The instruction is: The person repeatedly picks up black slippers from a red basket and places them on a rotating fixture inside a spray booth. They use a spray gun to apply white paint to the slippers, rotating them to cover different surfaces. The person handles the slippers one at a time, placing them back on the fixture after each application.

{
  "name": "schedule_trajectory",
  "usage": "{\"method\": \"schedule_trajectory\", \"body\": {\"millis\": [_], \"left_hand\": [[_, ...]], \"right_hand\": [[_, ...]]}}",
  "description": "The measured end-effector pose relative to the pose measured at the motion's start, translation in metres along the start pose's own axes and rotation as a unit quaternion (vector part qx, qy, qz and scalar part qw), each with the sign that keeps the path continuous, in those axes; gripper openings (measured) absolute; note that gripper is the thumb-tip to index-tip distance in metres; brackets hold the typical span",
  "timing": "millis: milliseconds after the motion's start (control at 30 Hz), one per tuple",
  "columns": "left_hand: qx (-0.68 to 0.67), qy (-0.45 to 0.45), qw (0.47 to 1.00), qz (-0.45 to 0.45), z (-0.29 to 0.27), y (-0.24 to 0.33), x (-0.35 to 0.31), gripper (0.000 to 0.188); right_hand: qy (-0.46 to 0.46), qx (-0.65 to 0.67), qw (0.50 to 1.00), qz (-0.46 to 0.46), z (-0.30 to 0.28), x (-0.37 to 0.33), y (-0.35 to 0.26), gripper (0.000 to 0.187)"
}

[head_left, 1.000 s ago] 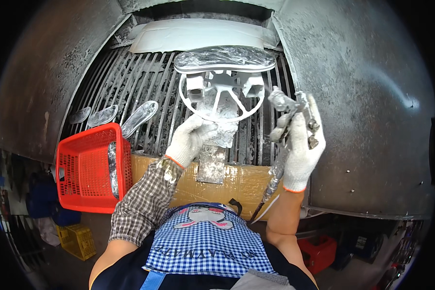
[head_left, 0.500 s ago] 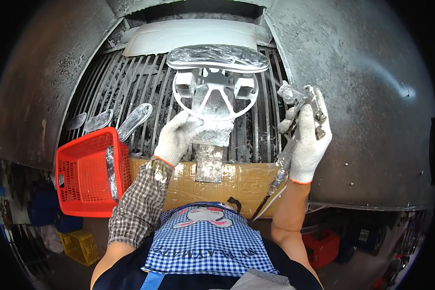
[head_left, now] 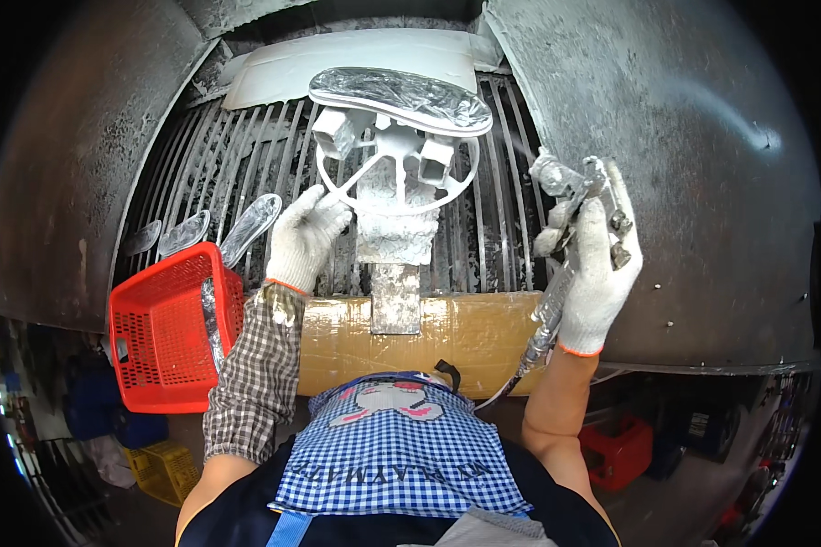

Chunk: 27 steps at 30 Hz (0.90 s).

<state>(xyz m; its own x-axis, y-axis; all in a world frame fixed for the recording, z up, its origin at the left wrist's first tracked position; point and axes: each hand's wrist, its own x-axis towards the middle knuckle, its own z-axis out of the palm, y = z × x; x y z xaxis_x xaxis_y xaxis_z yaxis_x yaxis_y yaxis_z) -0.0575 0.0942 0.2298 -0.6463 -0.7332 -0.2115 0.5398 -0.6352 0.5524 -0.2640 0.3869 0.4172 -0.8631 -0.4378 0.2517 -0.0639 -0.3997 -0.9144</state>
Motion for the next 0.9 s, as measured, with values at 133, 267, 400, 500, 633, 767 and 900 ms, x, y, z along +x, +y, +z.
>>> {"method": "schedule_trajectory", "body": {"millis": [133,267,400,500,633,767,900], "left_hand": [[-0.017,0.030,0.998,0.043,0.008,-0.006,-0.005,0.037],[0.011,0.013,1.000,-0.004,0.023,-0.032,-0.017,0.032],[0.007,-0.008,0.998,-0.054,0.037,-0.066,-0.029,0.033],[-0.020,-0.016,0.997,-0.071,0.043,-0.077,-0.033,0.042],[-0.025,-0.018,0.998,-0.062,0.044,-0.073,-0.029,0.049],[-0.021,-0.016,0.999,-0.047,0.040,-0.062,-0.028,0.046],[-0.019,-0.016,0.999,-0.032,0.034,-0.050,-0.026,0.043]], "right_hand": [[-0.034,0.009,0.999,0.019,-0.004,-0.006,-0.004,0.054],[-0.047,0.030,0.998,0.036,-0.006,-0.012,-0.006,0.054],[-0.038,0.005,0.998,0.045,-0.007,-0.013,-0.008,0.054],[-0.062,0.023,0.996,0.059,-0.006,-0.015,-0.008,0.053],[-0.051,0.017,0.998,0.035,-0.009,-0.014,-0.004,0.054],[-0.063,0.001,0.997,0.033,-0.012,-0.013,0.001,0.055],[-0.068,0.040,0.996,0.043,-0.012,-0.012,0.002,0.054]]}}
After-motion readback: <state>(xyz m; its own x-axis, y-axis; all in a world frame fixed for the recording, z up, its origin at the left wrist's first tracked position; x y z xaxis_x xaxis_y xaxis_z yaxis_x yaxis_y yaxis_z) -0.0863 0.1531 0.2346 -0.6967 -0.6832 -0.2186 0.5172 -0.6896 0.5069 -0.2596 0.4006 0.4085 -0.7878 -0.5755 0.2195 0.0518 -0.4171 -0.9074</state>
